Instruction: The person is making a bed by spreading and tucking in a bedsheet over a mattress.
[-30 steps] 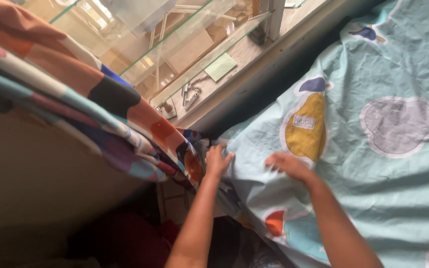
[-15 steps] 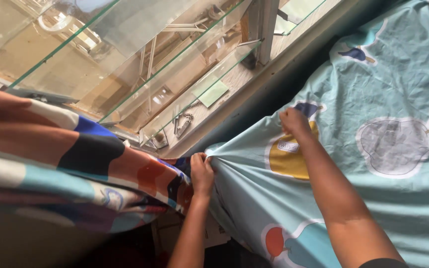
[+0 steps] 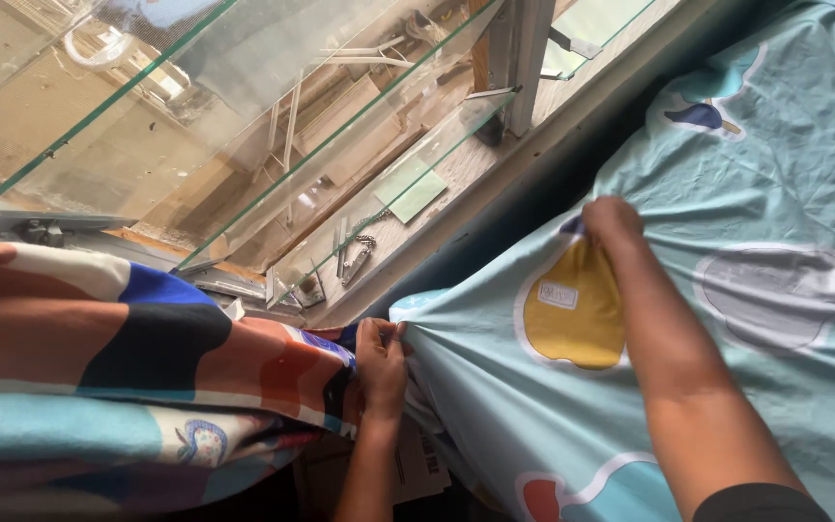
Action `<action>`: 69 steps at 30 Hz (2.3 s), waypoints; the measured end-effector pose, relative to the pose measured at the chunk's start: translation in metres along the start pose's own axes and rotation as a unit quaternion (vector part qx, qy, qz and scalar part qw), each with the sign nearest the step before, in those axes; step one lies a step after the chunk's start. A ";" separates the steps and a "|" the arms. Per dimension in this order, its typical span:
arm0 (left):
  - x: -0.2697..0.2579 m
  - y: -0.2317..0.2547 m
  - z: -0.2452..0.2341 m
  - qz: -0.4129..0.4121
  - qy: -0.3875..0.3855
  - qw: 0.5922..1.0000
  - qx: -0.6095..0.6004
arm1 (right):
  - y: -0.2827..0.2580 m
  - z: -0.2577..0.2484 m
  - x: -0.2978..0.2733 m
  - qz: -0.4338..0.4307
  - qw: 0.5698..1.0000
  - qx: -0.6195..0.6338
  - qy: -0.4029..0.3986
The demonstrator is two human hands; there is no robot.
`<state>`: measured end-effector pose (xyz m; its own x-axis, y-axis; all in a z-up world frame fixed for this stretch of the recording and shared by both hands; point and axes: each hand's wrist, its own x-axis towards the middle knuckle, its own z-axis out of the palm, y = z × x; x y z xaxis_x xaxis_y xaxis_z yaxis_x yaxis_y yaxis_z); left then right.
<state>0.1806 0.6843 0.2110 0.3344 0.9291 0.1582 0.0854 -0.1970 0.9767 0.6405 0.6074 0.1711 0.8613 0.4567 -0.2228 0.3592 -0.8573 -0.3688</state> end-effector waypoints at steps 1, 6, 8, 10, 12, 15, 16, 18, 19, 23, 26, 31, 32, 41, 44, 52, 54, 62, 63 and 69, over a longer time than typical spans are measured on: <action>0.001 0.002 0.000 0.000 0.001 1.000 0.000 | -0.004 -0.012 0.004 -0.001 1.000 0.000 0.000; 0.007 0.010 0.007 0.027 0.015 0.999 -0.017 | -0.019 -0.060 0.032 -0.109 0.959 0.077 0.252; 0.007 0.010 0.015 0.039 0.020 0.999 0.000 | -0.028 -0.058 0.033 -0.141 0.936 0.118 0.301; 0.009 0.005 0.022 0.053 0.025 0.998 0.017 | -0.034 -0.046 0.041 -0.173 0.907 0.160 0.348; 0.011 -0.005 0.026 0.132 0.053 0.987 0.079 | -0.037 -0.023 0.054 -0.170 0.876 0.134 0.431; 0.018 -0.033 0.030 0.217 0.063 0.954 0.196 | -0.020 0.048 0.090 -0.110 0.910 0.148 0.371; 0.021 -0.047 0.033 0.217 0.063 0.954 0.196 | -0.007 0.069 0.102 -0.111 0.910 0.148 0.371; 0.027 -0.077 0.041 0.167 0.006 0.956 0.242 | 0.017 0.109 0.127 -0.082 0.928 0.160 0.326; 0.031 -0.103 0.040 0.166 0.004 0.955 0.245 | 0.021 0.121 0.136 -0.080 0.929 0.161 0.323; 0.041 -0.173 0.026 0.131 -0.124 0.948 0.263 | 0.026 0.139 0.150 -0.195 0.907 0.147 0.343; 0.035 -0.190 0.001 -0.015 -0.170 0.963 0.209 | 0.009 0.116 0.112 -0.248 0.921 0.146 0.265; 0.040 -0.282 -0.035 -0.173 -0.305 0.914 0.205 | -0.029 0.083 -0.001 -0.324 0.930 0.095 0.143; 0.045 -0.286 -0.038 -0.159 -0.255 0.930 0.212 | -0.033 0.077 -0.023 -0.351 0.934 0.035 0.050; 0.011 -0.042 -0.035 -0.166 -0.095 0.959 -0.209 | -0.054 0.076 -0.059 -0.457 0.877 -0.112 -0.095; 0.000 0.002 -0.039 -0.108 -0.144 0.958 -0.221 | -0.066 0.075 -0.063 -0.479 0.865 -0.118 -0.092; 0.015 0.049 -0.052 0.144 -0.044 0.986 0.070 | -0.091 0.025 -0.132 -0.474 0.852 0.091 0.204; 0.012 0.068 -0.050 0.204 0.033 0.962 0.180 | -0.091 0.031 -0.140 -0.459 0.804 0.208 0.315; 0.033 -0.050 -0.018 0.252 0.041 0.904 0.344 | -0.067 0.143 -0.051 -0.358 0.893 0.084 0.261; 0.030 -0.053 -0.013 0.205 0.000 0.903 0.378 | -0.067 0.147 -0.049 -0.327 0.910 0.001 0.255; -0.045 -0.031 0.019 0.154 -0.107 0.951 0.246 | -0.076 0.171 -0.021 -0.281 0.936 -0.129 0.169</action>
<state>0.1809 0.6431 0.1709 0.5935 0.7287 0.3417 0.3636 -0.6215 0.6940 0.5335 0.7036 0.0496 0.5595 0.7884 0.2557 0.8266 -0.5535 -0.1022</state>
